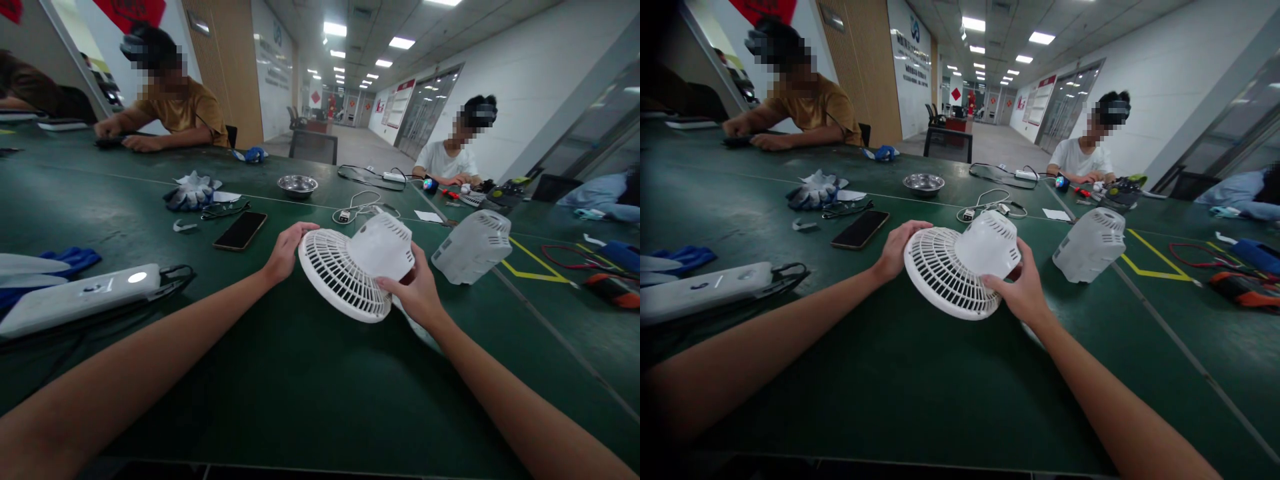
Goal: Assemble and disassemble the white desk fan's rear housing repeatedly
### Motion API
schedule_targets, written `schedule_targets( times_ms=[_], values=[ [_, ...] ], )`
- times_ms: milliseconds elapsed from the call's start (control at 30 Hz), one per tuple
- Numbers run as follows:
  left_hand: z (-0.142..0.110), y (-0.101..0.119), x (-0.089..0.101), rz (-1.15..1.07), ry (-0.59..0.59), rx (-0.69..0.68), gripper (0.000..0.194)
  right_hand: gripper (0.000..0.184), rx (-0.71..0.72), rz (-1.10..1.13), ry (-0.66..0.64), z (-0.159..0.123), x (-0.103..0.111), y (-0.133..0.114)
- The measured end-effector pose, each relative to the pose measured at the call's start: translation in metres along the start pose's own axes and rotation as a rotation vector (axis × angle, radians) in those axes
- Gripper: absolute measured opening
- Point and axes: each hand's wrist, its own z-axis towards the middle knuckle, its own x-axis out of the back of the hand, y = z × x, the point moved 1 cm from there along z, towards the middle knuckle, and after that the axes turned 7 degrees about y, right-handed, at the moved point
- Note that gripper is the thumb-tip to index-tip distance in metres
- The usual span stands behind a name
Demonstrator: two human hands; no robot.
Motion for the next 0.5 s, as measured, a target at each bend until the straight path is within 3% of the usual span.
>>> schedule_targets(
  times_ms=[100, 167, 267, 367, 500],
  values=[
    [0.001, -0.002, -0.005, -0.074, 0.088, -0.075, 0.053, 0.071, -0.206, 0.243, -0.014, -0.007, -0.010, -0.004],
    [-0.001, -0.005, -0.009, -0.080, 0.047, 0.027, 0.049, 0.053, -0.362, 0.351, -0.138, -0.013, -0.018, -0.006],
    [-0.007, -0.008, -0.015, -0.159, -0.045, 0.276, 0.041, 0.049, -0.494, 0.419, -0.308, -0.020, -0.028, -0.005],
    [-0.010, -0.006, -0.016, -0.184, -0.002, 0.347, 0.032, 0.046, -0.476, 0.386, -0.337, -0.018, -0.030, 0.000],
    [-0.008, 0.001, -0.014, -0.064, 0.007, 0.255, 0.029, 0.053, -0.290, 0.266, -0.198, -0.001, -0.015, 0.013]
  ],
)
